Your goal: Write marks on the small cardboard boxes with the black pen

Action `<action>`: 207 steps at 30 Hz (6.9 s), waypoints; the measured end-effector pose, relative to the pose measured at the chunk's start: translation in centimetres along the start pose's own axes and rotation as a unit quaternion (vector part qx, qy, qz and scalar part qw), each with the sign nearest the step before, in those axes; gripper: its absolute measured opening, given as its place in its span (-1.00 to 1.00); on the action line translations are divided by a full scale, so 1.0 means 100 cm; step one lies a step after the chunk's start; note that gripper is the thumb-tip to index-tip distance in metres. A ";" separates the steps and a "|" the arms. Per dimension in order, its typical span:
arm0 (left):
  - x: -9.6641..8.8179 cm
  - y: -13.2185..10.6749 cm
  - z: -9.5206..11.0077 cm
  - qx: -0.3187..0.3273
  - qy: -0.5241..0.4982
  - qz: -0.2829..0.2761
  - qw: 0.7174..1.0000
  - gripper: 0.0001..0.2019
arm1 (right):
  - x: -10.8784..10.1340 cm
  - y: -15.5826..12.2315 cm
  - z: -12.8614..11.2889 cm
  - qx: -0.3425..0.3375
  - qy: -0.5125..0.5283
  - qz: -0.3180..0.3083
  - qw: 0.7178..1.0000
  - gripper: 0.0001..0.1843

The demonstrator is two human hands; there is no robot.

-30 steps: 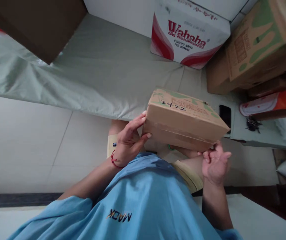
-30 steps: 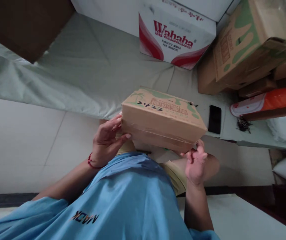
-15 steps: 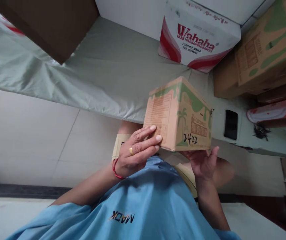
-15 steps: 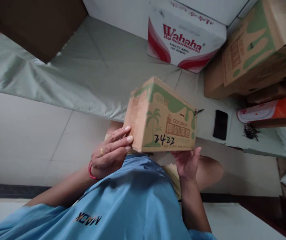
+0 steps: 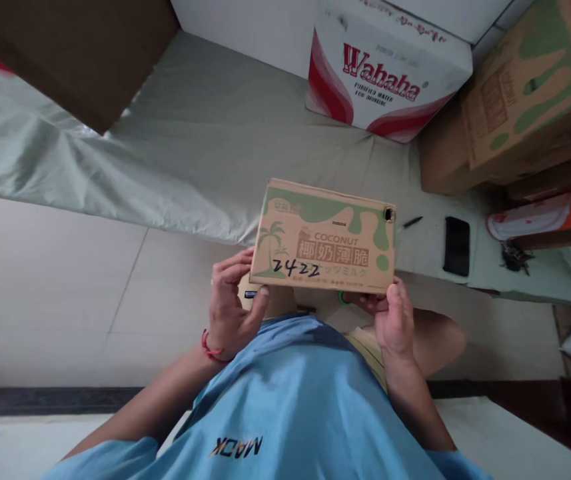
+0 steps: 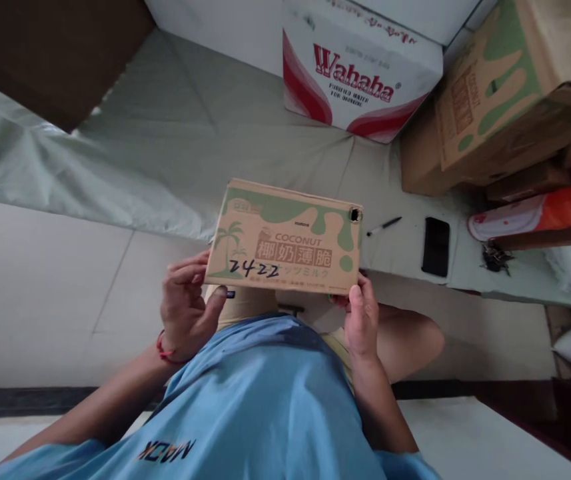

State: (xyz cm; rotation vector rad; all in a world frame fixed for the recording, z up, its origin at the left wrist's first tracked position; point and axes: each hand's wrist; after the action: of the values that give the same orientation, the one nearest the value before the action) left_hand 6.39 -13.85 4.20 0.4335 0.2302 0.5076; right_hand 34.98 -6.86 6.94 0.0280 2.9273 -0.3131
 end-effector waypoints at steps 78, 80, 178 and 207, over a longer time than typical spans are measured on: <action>0.114 0.112 0.081 0.122 0.325 -0.480 0.806 0.01 | 0.042 0.137 -0.092 -0.205 -0.145 0.152 0.956 -0.90; 0.114 0.112 0.080 0.123 0.325 -0.480 0.806 0.02 | 0.040 0.138 -0.089 -0.210 -0.155 0.155 0.953 -0.87; 0.111 0.108 0.080 0.125 0.311 -0.474 0.815 0.00 | 0.038 0.120 -0.086 -0.235 -0.054 0.262 0.934 -0.90; 0.066 0.103 0.070 0.220 0.266 -0.367 0.864 -0.59 | -0.173 0.210 0.013 0.200 -0.600 0.221 0.742 -0.02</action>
State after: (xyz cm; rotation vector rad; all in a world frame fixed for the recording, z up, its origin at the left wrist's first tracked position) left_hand 9.87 -4.71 14.35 0.6008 1.0198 -0.2076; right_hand 53.03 13.46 4.70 0.4072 1.4581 -0.5824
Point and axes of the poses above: each hand's wrist, its own y-axis towards the middle knuckle, its own x-axis out of the palm, z = x × y, and after that the axes turned 8 degrees about -y, right-handed
